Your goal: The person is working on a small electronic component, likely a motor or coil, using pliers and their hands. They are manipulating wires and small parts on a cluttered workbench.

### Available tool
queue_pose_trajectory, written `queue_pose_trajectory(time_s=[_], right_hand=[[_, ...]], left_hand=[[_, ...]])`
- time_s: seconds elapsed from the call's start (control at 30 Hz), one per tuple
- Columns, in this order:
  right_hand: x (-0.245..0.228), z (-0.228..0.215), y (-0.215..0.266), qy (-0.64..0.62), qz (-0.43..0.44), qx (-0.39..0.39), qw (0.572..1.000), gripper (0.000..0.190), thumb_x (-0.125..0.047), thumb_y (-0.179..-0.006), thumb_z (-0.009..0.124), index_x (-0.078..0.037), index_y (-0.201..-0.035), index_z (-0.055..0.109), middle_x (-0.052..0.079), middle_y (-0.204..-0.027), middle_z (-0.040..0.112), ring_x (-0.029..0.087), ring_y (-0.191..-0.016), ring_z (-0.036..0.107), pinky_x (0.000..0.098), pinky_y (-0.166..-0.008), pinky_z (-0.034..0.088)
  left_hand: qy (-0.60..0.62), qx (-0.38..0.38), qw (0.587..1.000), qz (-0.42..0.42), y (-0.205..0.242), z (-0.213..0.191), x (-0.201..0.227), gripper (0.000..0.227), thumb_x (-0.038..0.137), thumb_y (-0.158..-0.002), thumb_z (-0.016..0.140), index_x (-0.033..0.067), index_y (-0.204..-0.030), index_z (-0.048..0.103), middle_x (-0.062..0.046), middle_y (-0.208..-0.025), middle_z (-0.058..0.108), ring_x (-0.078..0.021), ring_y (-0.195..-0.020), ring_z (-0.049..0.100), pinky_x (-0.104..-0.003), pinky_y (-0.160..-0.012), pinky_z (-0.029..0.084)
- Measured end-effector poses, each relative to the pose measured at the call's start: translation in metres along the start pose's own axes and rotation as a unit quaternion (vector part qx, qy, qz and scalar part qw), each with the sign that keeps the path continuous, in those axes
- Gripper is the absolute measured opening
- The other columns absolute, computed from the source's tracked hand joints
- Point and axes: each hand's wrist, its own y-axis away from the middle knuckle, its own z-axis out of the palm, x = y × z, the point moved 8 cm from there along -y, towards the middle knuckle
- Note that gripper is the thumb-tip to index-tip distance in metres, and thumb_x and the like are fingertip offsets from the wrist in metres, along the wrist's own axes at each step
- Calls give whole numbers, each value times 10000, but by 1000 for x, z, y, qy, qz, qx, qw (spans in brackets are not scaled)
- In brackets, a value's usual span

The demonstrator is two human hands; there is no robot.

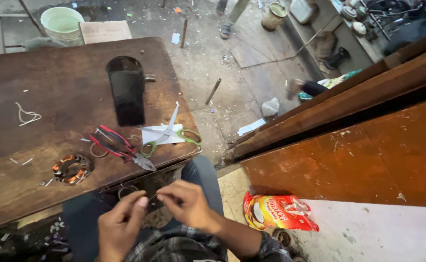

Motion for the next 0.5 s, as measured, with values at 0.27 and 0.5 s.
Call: queue_pose_trajectory(time_s=[0.27, 0.5], right_hand=[[-15, -27, 13, -58, -9, 26, 998, 154, 1, -871, 798, 4, -1018, 752, 118, -885, 724, 174, -709, 688, 279, -627, 540], [-2, -38, 21, -28, 53, 90, 994, 123, 5, -867, 800, -5, -989, 784, 104, -835, 740, 169, -675, 691, 282, -613, 539]], left_hand=[[6, -84, 971, 224, 14, 10, 82, 245, 175, -932, 667, 9, -1113, 673, -132, -983, 730, -230, -888, 717, -328, -771, 559], [67, -104, 991, 58, 3, 18, 55, 196, 149, -953, 623, 19, -1022, 753, -79, -747, 725, -119, -600, 682, -268, -566, 537]])
